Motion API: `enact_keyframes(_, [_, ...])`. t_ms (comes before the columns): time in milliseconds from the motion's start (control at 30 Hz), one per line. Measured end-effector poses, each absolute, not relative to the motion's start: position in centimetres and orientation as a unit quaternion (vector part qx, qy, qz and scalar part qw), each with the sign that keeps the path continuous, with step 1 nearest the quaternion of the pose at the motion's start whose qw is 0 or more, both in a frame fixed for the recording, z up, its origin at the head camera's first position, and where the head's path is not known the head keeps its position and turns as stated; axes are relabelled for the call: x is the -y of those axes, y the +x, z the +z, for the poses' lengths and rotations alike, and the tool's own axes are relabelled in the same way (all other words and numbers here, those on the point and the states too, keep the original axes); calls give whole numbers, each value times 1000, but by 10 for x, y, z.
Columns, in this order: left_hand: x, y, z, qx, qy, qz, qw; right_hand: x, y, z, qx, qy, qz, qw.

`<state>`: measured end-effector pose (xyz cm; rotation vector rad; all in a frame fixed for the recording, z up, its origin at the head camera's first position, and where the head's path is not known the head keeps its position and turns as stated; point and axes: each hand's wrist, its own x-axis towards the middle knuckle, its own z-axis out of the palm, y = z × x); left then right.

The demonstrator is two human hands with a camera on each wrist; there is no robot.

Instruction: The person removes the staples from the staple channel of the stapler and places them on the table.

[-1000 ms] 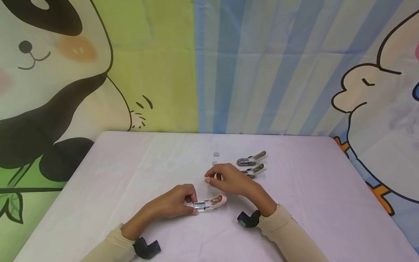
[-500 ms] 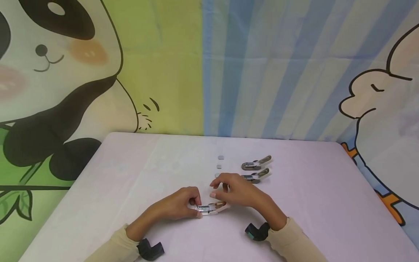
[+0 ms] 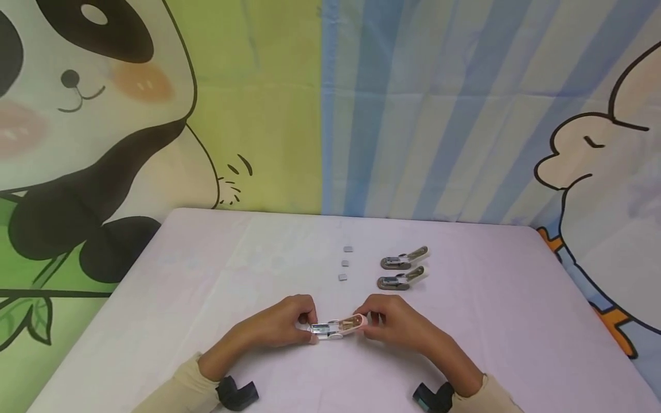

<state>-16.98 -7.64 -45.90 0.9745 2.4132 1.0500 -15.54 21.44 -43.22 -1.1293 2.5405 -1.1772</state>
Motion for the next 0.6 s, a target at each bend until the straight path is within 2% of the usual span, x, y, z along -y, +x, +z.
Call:
enact_keyframes(300, [69,-166,-448,-866,372,303,139,-214,-151,-440,-830,-374,-414,15])
enact_keyframes(600, [60,-166,-449,-854,377,338,118,-228,-146,-440,-845,-314,-433,16])
